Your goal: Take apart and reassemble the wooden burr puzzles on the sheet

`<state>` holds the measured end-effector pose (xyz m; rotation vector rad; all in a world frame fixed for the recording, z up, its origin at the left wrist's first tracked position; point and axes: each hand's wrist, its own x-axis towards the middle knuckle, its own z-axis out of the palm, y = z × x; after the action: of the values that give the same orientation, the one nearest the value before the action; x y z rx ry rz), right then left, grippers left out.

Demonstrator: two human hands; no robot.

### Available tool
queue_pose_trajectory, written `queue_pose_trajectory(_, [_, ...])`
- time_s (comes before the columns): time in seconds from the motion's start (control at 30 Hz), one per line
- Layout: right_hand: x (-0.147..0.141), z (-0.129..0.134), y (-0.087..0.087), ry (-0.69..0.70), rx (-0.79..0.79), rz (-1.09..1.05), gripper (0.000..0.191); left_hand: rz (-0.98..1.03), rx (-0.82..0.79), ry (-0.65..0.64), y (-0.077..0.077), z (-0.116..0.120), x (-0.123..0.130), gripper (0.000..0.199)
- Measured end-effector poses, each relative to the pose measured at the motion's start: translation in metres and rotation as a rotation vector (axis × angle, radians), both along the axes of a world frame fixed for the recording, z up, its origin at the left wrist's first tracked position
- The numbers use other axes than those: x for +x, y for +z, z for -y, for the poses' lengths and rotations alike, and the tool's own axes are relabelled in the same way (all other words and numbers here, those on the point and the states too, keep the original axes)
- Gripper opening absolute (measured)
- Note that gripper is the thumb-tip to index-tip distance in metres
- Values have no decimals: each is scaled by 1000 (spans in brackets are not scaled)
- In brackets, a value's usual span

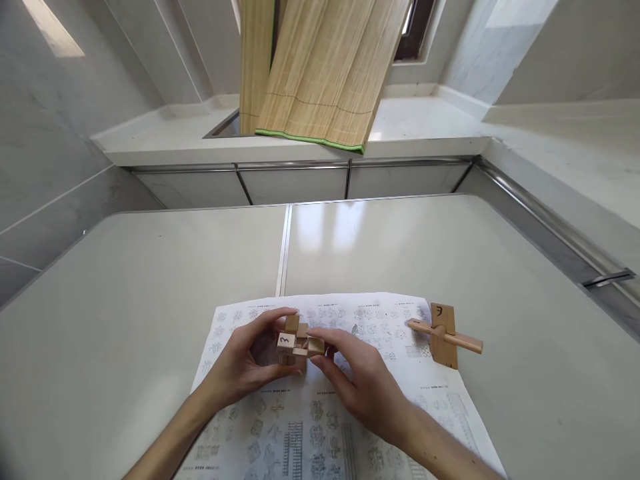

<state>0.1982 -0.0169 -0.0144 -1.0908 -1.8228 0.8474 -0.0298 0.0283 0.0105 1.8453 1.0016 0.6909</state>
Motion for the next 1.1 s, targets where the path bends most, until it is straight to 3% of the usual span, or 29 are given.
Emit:
queue_pose_trajectory(0.17, [2,1,0,-9,-95,-48,14,16,78,-27,-1,9,6,71])
queue_pose_trajectory(0.57, [0,0,10,5,-356,-273,21,62,83,-70,0,15,13,67])
queue_pose_trajectory(1.1, [-3,0,12,-48,-462,-328,27,85,57,-81,0,17,12,64])
